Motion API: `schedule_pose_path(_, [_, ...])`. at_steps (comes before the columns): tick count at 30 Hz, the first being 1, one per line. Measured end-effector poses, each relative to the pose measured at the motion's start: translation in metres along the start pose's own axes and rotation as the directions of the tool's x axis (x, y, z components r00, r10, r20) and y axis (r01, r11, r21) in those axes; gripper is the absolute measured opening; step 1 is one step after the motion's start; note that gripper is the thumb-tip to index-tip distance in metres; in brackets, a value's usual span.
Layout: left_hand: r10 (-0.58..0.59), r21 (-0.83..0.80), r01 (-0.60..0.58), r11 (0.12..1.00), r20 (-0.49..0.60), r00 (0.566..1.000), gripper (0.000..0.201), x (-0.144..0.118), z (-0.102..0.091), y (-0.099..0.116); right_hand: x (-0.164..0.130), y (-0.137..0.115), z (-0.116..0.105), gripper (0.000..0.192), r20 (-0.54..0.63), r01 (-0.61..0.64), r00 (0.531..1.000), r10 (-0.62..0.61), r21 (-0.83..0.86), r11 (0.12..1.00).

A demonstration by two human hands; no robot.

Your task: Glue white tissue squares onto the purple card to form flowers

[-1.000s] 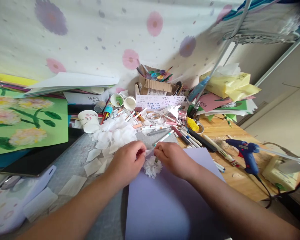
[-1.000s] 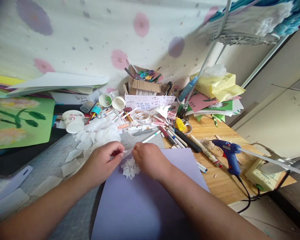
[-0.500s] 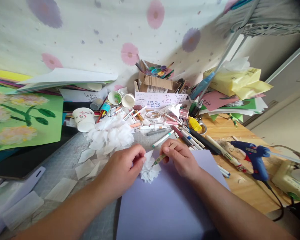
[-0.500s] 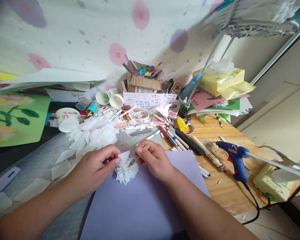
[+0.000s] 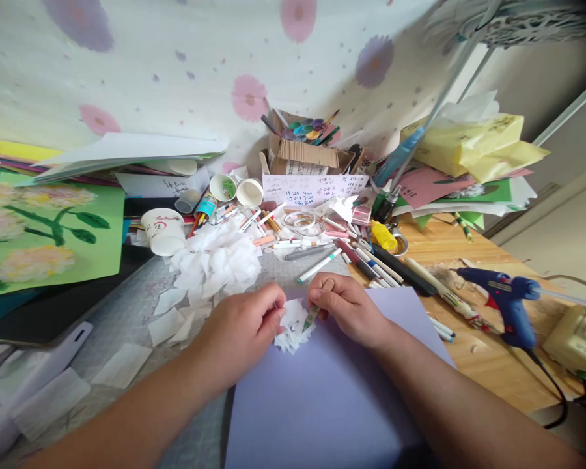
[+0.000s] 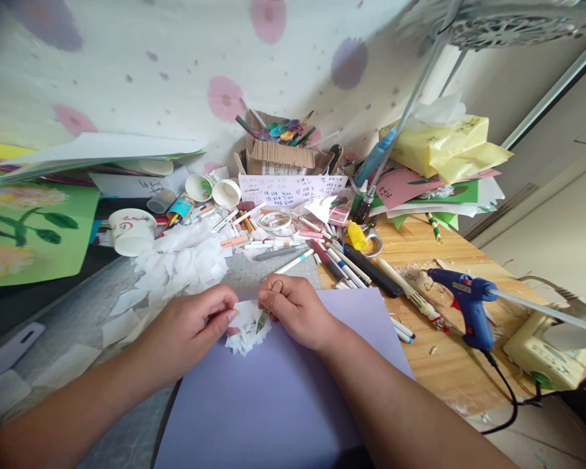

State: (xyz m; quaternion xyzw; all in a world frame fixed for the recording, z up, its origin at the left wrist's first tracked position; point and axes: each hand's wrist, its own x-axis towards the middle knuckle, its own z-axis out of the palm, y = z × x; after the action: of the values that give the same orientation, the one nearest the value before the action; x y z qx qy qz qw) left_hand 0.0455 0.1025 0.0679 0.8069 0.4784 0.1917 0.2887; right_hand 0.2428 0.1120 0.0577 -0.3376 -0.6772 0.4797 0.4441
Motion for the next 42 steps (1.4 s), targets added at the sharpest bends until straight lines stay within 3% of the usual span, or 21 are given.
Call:
schedule_pose_path(3, [0.024, 0.101, -0.021, 0.995, -0.027, 0.999, 0.011, -0.0001, -0.0006, 0.0012, 0.0003, -0.0010, -0.0007, 0.040, -0.040, -0.009, 0.999, 0.010, 0.034, 0.999])
schedule_pose_path(7, [0.018, 0.111, -0.013, 0.994, -0.041, 0.999, 0.011, 0.0005, -0.0008, 0.0011, 0.0010, -0.0017, -0.0012, 0.033, -0.108, -0.034, 0.993, 0.037, 0.036, 0.999])
schedule_pose_path(13, [0.003, 0.105, 0.002, 0.994, -0.046, 0.999, 0.013, 0.0009, 0.0003, 0.0001, 0.0019, 0.0008, 0.0005, 0.041, -0.027, -0.034, 0.999, 0.034, -0.019, 0.999])
schedule_pose_path(20, [0.002, 0.158, 0.004, 0.987, -0.036, 0.999, 0.011, 0.0002, 0.0003, 0.0019, 0.0018, -0.0003, -0.0004, 0.039, -0.037, -0.060, 0.997, 0.061, 0.011, 0.998])
schedule_pose_path(28, [-0.014, 0.127, 0.021, 0.992, -0.057, 0.998, 0.011, 0.0015, 0.0006, 0.0002, 0.0006, 0.0030, -0.0036, 0.027, -0.287, -0.013, 0.957, 0.026, 0.046, 0.999])
schedule_pose_path(36, [-0.028, 0.103, 0.035, 0.994, -0.065, 0.998, 0.011, 0.0004, 0.0001, -0.0006, 0.0027, -0.0009, -0.0002, 0.031, -0.251, -0.069, 0.967, 0.042, -0.099, 0.993])
schedule_pose_path(42, [-0.027, 0.106, 0.034, 0.994, -0.066, 0.997, 0.011, 0.0016, 0.0001, -0.0010, 0.0025, 0.0026, 0.0005, 0.031, -0.285, -0.071, 0.958, 0.036, -0.112, 0.991])
